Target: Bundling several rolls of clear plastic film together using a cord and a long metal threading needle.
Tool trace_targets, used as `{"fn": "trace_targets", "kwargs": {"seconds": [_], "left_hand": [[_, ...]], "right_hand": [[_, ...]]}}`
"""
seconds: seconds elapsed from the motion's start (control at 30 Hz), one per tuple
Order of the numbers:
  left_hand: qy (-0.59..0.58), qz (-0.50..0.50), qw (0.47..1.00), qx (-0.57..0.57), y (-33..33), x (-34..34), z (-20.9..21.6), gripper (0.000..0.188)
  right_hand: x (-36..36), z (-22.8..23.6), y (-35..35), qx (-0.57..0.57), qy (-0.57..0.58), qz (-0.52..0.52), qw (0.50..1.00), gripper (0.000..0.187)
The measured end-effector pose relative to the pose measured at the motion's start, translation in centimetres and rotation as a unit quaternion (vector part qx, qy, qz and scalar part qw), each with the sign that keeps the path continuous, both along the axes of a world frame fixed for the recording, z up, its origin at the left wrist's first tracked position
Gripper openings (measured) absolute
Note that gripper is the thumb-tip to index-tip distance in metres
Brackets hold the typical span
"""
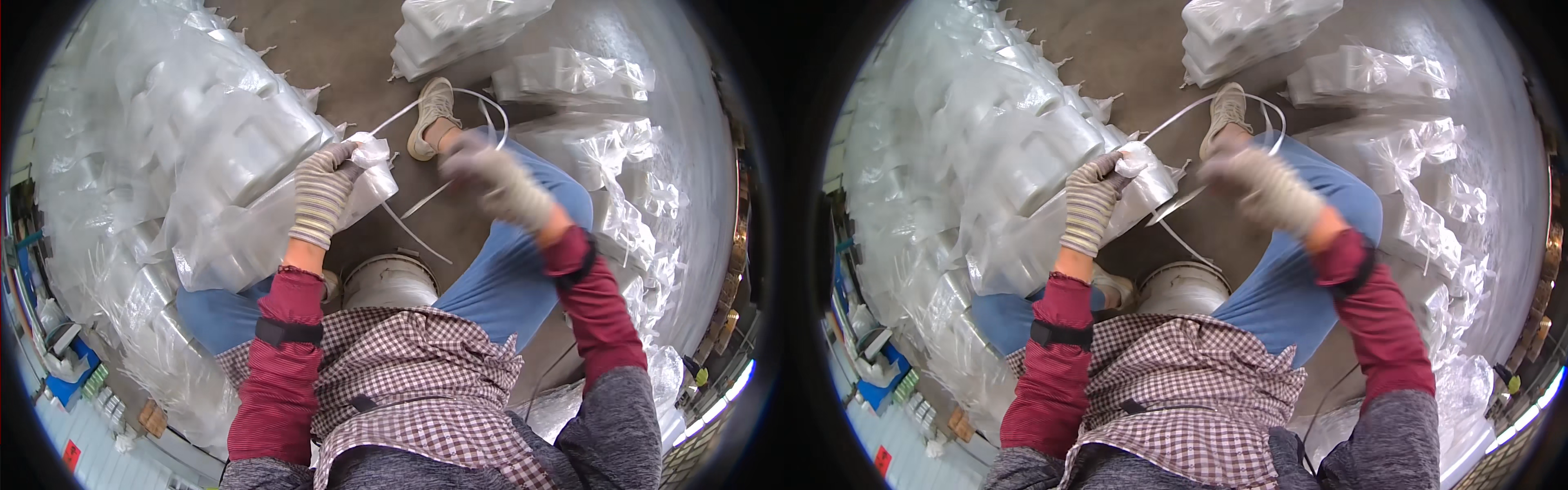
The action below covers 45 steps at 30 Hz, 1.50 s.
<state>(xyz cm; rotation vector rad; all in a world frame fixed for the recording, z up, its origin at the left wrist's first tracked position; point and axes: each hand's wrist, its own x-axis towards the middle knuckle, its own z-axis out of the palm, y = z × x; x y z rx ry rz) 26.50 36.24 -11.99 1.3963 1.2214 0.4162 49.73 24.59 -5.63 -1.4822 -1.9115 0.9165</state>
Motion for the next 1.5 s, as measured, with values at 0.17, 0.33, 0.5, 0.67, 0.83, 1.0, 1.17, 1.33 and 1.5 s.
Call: {"fn": "trace_targets", "kwargs": {"seconds": [0.17,0.33,0.5,0.67,0.83,1.0,1.17,1.33,1.5], "left_hand": [[0.006,-0.038,0.999,-0.013,0.4,0.9,0.2,0.024],[-0.066,-0.053,0.995,-0.062,0.5,-0.1,0.4,0.022],[-0.097,-0.158,0.982,0.031,-0.1,-0.2,2.3,0.021],[-0.154,-0.110,0.979,0.070,-0.7,-0.2,-1.0,0.022],[0.005,-0.107,0.973,0.205,-1.2,0.6,-0.2,0.021],[-0.001,-0.091,0.979,0.180,-1.4,0.8,0.7,0.023],[-0.145,-0.052,0.988,-0.026,-1.6,-0.1,1.9,0.019],[-0.008,-0.275,0.899,0.341,-0.8,-0.4,0.5,0.029],[0.029,-0.275,0.889,0.365,-0.8,-0.5,-0.2,0.030]], "right_hand": [[-6.7,-3.8,2.0,0.009,-0.124,0.097,0.987,0.034],[-7.5,-4.2,2.0,-0.099,0.151,-0.198,0.963,0.018],[-4.7,-6.1,8.0,-0.304,0.319,-0.326,0.836,0.018],[-7.7,-3.6,12.1,-0.165,0.057,-0.074,0.982,0.022],[-4.5,-4.7,5.2,-0.186,0.346,-0.268,0.880,0.054],[-9.1,-4.8,3.2,-0.062,0.299,-0.308,0.901,0.029],[-8.7,-7.9,3.9,-0.263,0.519,-0.510,0.633,0.017],[-8.1,-6.1,9.5,-0.308,0.289,-0.396,0.815,0.030],[-9.3,-5.8,5.8,-0.213,0.574,-0.455,0.646,0.032]]}}
